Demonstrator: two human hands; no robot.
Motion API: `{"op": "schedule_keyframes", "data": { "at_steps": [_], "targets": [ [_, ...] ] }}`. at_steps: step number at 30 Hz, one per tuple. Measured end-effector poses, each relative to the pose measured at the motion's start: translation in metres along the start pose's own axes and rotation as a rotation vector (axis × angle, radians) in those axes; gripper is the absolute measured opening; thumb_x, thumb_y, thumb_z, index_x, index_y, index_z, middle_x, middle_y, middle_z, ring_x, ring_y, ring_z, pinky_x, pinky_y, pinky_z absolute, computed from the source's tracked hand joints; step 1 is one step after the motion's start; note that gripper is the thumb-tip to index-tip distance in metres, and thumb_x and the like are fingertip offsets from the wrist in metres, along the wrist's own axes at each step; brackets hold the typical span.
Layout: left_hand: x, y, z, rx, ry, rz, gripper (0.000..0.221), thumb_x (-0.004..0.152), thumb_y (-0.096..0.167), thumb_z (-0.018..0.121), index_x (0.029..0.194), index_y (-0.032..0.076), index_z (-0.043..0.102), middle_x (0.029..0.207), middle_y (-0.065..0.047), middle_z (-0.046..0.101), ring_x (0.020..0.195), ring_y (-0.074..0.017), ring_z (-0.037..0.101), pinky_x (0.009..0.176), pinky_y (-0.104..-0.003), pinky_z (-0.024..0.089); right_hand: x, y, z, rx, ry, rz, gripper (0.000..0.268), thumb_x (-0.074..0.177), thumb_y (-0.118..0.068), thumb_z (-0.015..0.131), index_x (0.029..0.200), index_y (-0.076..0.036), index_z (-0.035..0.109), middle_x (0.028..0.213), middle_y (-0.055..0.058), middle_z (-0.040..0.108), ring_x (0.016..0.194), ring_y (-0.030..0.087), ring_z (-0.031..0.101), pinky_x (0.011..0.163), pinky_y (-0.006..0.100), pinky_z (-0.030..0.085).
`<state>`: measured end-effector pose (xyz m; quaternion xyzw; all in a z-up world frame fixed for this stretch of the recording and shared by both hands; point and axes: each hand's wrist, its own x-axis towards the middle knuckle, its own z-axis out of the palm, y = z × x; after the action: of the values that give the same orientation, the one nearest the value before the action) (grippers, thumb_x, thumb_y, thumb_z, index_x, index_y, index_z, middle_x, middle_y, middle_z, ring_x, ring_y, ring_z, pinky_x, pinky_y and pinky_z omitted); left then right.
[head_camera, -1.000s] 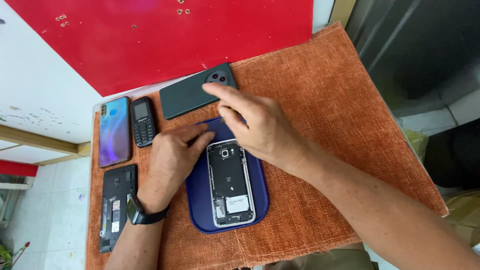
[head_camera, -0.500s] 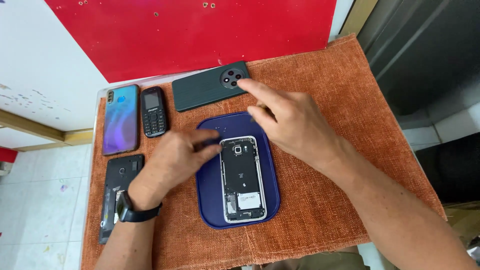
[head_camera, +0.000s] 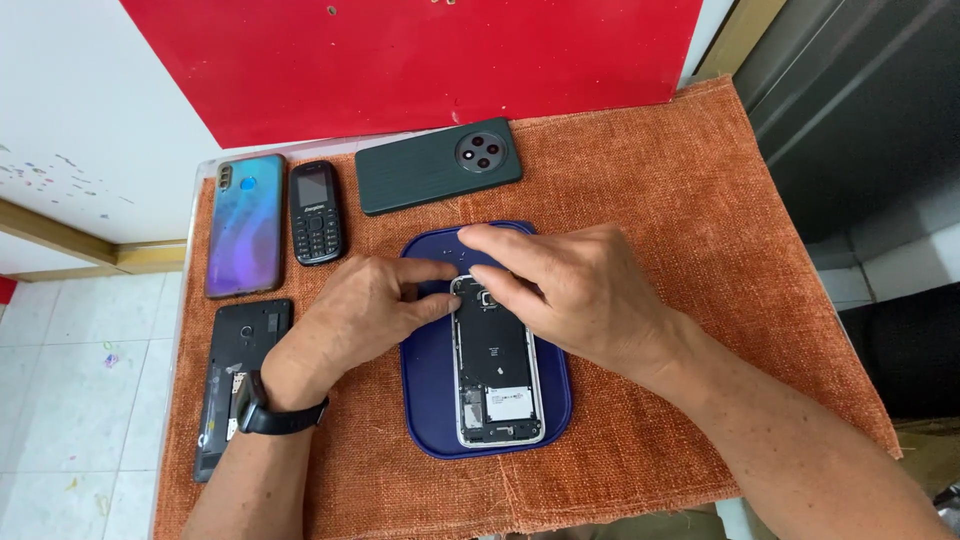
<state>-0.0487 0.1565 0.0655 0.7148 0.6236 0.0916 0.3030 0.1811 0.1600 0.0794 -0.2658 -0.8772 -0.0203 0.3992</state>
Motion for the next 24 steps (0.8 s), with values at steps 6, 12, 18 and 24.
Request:
{"op": "schedule_keyframes", "data": {
  "at_steps": [6, 12, 18, 24],
  "targets": [
    [0.002, -0.005, 0.001, -0.003, -0.001, 0.054, 0.039, 0.086, 0.040, 0.076, 0.123, 0.026, 0.079, 0.060, 0.001, 0.068, 0.053, -0.0126, 0.055, 0.061, -0.030, 0.044, -0.004, 0.002, 0.005, 0.013, -0.003, 0.023, 0.029, 0.095, -0.011, 0.078, 0.122, -0.005, 0.068, 0.096, 0.003, 0.079, 0.055, 0.014, 0.065, 0.051, 0.029, 0.052],
    [-0.001, 0.002, -0.003, 0.036, -0.026, -0.027, 0.041, 0.086, 0.044, 0.075, 0.125, 0.032, 0.078, 0.062, 0.000, 0.069, 0.056, -0.0154, 0.059, 0.066, -0.031, 0.046, -0.004, 0.002, 0.005, 0.042, 0.000, 0.024, 0.032, 0.094, -0.010, 0.080, 0.123, -0.003, 0.068, 0.105, 0.008, 0.079, 0.068, 0.016, 0.073, 0.059, 0.029, 0.059],
    [0.002, -0.004, 0.000, -0.009, -0.011, 0.051, 0.041, 0.086, 0.040, 0.078, 0.125, 0.027, 0.079, 0.058, 0.001, 0.063, 0.053, -0.0139, 0.051, 0.062, -0.030, 0.043, -0.005, 0.003, 0.006, 0.038, -0.002, 0.021, 0.032, 0.094, -0.011, 0.080, 0.122, -0.004, 0.068, 0.101, 0.006, 0.080, 0.066, 0.016, 0.072, 0.058, 0.030, 0.058],
    [0.003, -0.008, 0.003, 0.002, 0.005, 0.052, 0.041, 0.085, 0.042, 0.078, 0.123, 0.029, 0.079, 0.058, 0.002, 0.066, 0.053, -0.0126, 0.051, 0.061, -0.029, 0.043, -0.004, 0.002, 0.005, 0.038, -0.002, 0.030, 0.029, 0.095, -0.012, 0.078, 0.121, -0.005, 0.069, 0.097, 0.003, 0.079, 0.063, 0.016, 0.070, 0.056, 0.030, 0.055]
  ]
}}
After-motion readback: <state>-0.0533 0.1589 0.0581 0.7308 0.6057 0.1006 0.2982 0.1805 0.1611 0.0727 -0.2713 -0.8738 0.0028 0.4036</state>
